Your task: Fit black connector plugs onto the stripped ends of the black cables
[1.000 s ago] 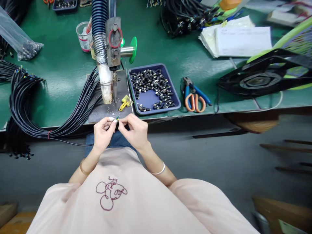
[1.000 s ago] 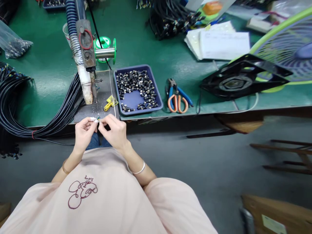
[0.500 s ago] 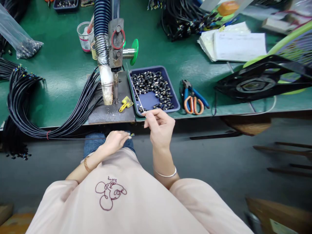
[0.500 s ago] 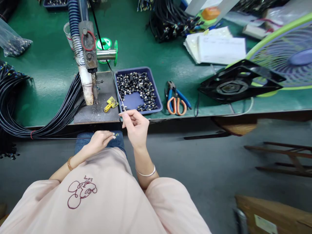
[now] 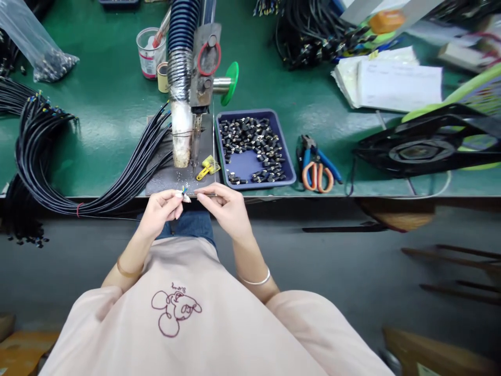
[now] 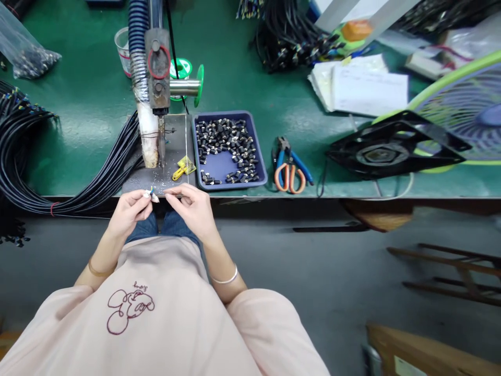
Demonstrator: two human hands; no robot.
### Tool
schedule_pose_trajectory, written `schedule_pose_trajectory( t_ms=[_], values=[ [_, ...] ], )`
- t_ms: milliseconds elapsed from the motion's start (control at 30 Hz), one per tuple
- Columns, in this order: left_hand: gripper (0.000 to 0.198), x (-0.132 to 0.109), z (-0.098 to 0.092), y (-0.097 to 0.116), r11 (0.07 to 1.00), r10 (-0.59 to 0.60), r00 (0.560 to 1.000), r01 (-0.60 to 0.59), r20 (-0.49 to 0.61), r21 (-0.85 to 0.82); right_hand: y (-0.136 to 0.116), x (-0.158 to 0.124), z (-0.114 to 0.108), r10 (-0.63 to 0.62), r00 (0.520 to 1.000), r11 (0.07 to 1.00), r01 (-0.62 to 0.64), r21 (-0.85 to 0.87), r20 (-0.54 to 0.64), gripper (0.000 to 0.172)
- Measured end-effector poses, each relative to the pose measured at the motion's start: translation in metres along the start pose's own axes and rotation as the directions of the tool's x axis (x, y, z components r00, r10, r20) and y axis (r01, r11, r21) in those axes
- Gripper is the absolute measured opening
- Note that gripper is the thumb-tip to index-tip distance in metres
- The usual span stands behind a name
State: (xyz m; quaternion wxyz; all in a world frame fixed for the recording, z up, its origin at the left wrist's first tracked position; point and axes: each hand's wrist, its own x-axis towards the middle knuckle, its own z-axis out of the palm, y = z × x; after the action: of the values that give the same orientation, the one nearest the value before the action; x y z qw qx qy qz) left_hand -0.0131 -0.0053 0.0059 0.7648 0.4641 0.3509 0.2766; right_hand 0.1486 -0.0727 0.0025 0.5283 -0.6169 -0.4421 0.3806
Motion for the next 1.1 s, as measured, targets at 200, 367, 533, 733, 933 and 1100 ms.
schedule_pose_trajectory(
  t_ms=[200,367,533,733,933,1100],
  values=[
    [0.047,0.005,0.008,-0.006,0.996,0.002,0.999,-0.007,0.05,0.092,0.003,0.004,0.0,0.054,0.998,0.992,-0.059,0.116,0.039,0.027],
    [0.048,0.006,0.009,-0.009,0.991,0.02,0.999,-0.024,0.034,0.133,0.002,0.007,-0.002,0.028,0.999,0.989,-0.034,0.144,0.045,0.026],
    [0.048,0.006,0.01,-0.009,0.987,0.037,0.999,-0.041,0.03,0.153,0.002,0.006,-0.004,0.043,0.998,0.988,-0.05,0.147,0.056,0.021],
    [0.045,0.006,0.013,-0.01,0.979,0.066,0.997,-0.07,0.03,0.189,0.003,0.007,-0.004,0.088,0.995,0.982,-0.095,0.16,0.048,0.019],
    [0.033,0.006,0.02,-0.016,0.974,0.127,0.99,-0.113,-0.056,0.198,0.008,0.01,-0.003,0.164,0.985,0.964,-0.172,0.203,0.055,0.021],
    [0.038,0.003,0.028,-0.015,0.974,0.145,0.982,-0.12,-0.122,0.192,0.005,0.005,0.004,0.067,0.997,0.994,-0.064,0.09,-0.034,0.017]
  ],
)
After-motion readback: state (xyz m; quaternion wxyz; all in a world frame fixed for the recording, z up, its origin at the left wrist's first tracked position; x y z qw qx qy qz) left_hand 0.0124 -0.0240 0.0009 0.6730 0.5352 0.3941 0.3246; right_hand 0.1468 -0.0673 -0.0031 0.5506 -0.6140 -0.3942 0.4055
